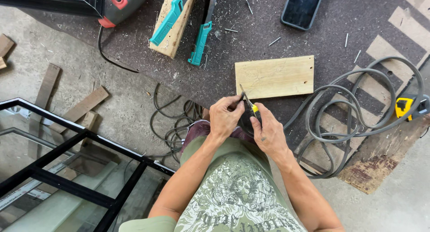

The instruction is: The person works at a workshop bench fitting a black rubber gasket strip into the corner of an aluminum window frame, pressing the strip into the frame channel by hand and trimming the excess with a utility knife. They reposition the frame and continue seating the gasket along the joint.

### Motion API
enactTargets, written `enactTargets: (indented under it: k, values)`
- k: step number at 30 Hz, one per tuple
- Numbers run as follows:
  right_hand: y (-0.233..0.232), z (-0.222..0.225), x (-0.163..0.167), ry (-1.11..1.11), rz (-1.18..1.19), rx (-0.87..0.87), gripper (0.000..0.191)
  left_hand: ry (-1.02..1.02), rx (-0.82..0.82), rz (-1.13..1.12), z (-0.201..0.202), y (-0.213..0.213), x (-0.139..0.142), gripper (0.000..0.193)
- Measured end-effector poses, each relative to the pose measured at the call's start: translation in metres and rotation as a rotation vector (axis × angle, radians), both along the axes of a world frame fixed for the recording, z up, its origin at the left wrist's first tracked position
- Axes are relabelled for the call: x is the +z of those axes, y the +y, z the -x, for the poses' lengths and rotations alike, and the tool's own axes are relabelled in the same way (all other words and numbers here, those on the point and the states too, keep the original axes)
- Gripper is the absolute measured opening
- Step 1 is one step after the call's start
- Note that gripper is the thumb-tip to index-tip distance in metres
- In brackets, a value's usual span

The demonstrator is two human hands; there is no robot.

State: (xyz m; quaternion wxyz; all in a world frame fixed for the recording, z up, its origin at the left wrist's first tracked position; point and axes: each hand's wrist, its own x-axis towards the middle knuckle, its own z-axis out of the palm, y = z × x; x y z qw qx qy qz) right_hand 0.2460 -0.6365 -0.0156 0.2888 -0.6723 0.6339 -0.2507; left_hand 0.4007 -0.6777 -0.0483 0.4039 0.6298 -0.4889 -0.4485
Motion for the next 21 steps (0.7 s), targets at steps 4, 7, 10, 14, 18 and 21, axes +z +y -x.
enactTargets:
  k: [4, 7, 10, 14, 18, 21]
  values:
    - [0.004, -0.007, 0.000, 0.046, -0.028, -0.003, 0.044, -0.020, -0.014, 0.020, -0.005, -0.001, 0.002, 0.017]
    - [0.010, -0.011, 0.000, 0.055, -0.045, -0.010, 0.046, -0.090, -0.024, 0.035, -0.008, 0.000, 0.004, 0.012]
    - [0.016, -0.014, 0.000, 0.049, -0.048, -0.005, 0.047, -0.096, -0.029, 0.045, -0.010, -0.001, 0.006, 0.013]
    - [0.021, -0.017, -0.001, 0.029, -0.043, -0.021, 0.048, -0.093, -0.031, 0.003, -0.012, -0.005, 0.006, 0.013]
    - [0.020, -0.017, 0.000, 0.011, -0.051, -0.019, 0.047, -0.100, -0.038, 0.009, -0.014, -0.005, 0.006, 0.012]
    - [0.018, -0.017, 0.001, -0.008, -0.071, -0.018, 0.047, -0.108, -0.048, 0.040, -0.015, -0.006, 0.006, 0.010]
